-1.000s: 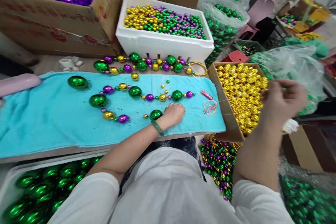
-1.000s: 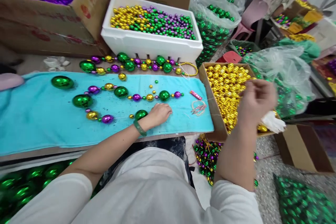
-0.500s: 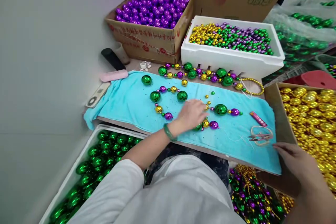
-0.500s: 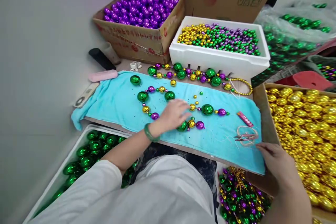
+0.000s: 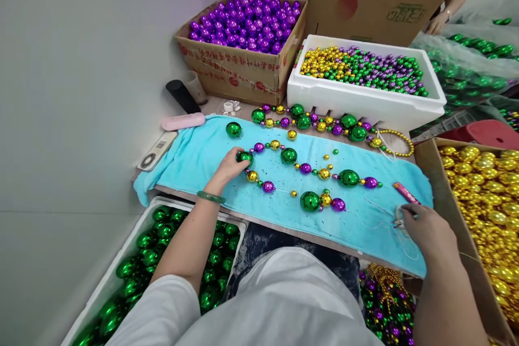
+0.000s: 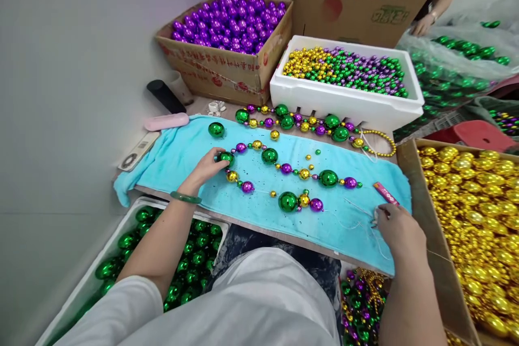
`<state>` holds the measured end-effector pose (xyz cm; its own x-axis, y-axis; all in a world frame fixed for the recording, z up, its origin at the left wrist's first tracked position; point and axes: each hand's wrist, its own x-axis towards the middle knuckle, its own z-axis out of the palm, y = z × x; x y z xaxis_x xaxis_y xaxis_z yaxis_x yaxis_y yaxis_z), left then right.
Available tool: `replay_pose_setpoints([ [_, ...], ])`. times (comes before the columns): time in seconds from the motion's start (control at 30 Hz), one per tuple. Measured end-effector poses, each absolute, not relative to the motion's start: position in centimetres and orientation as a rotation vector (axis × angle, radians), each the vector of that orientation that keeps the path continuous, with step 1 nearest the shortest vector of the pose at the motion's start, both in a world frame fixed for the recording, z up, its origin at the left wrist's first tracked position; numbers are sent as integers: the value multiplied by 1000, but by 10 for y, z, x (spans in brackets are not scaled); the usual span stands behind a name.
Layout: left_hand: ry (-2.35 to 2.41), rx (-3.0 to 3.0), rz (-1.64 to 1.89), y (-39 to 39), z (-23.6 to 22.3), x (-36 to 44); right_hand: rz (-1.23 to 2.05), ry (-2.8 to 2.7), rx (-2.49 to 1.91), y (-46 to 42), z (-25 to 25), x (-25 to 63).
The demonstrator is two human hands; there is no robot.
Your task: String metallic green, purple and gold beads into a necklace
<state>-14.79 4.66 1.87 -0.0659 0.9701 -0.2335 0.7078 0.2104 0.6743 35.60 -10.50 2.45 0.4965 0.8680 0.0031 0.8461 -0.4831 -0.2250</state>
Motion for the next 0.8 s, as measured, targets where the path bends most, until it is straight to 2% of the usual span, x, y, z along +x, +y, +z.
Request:
replay_pose_setpoints([
  [0.13,1833,1608,477,72,16,-148,80,-1739,-2200,-67,45,285],
  [0.27,1861,1781,319,100,14,-137,205,-2193,-1828,-9,63,177],
  [0.47,1816,1795,383,102,16,-129,115,-2676,-1459,64,51,37],
  [0.6,1792,1711,484,95,15,-143,111,-2795,-1367,90,32,0],
  [0.8,1693,1431,634,89,7,-167,125,-2723,-1539,123,28,15],
])
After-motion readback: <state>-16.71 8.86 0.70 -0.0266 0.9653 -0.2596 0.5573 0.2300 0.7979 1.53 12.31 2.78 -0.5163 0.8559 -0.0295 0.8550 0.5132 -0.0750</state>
